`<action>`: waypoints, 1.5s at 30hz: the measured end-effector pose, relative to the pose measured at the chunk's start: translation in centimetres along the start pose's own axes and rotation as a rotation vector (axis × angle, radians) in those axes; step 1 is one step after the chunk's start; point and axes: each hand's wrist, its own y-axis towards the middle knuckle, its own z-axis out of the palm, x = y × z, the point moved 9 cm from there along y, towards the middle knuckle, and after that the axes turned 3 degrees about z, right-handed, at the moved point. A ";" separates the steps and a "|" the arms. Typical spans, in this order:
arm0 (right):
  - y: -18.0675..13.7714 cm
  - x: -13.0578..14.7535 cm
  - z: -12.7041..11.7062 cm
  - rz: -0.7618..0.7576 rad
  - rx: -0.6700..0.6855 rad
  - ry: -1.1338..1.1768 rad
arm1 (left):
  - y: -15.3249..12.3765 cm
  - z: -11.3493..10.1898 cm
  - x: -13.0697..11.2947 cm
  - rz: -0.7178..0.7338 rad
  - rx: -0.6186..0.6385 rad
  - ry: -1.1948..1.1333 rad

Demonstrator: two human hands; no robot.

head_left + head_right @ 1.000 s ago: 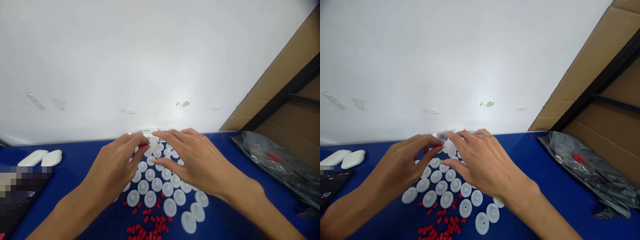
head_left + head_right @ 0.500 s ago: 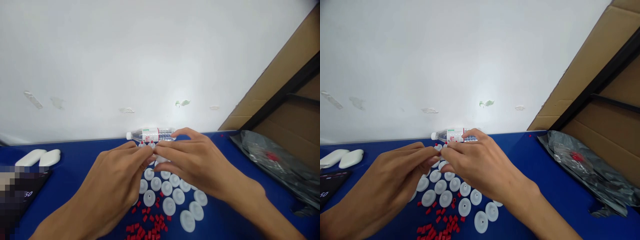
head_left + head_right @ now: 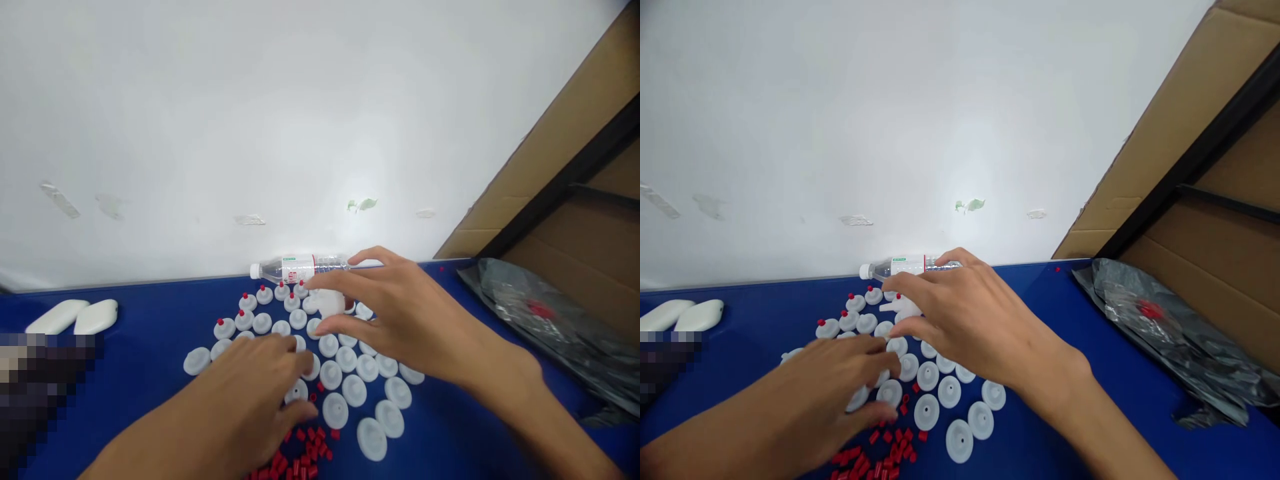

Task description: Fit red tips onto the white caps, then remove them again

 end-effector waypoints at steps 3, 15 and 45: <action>0.1 -0.2 0.5 0.053 0.051 0.006 | -0.5 -4.2 1.6 -0.078 -0.263 -0.056; 0.6 0.2 0.0 0.059 -0.107 0.163 | -1.5 -9.3 2.7 -0.063 -0.619 0.097; 0.0 -0.9 13.2 0.171 0.249 0.163 | 1.7 -4.1 7.1 -0.199 -0.210 0.399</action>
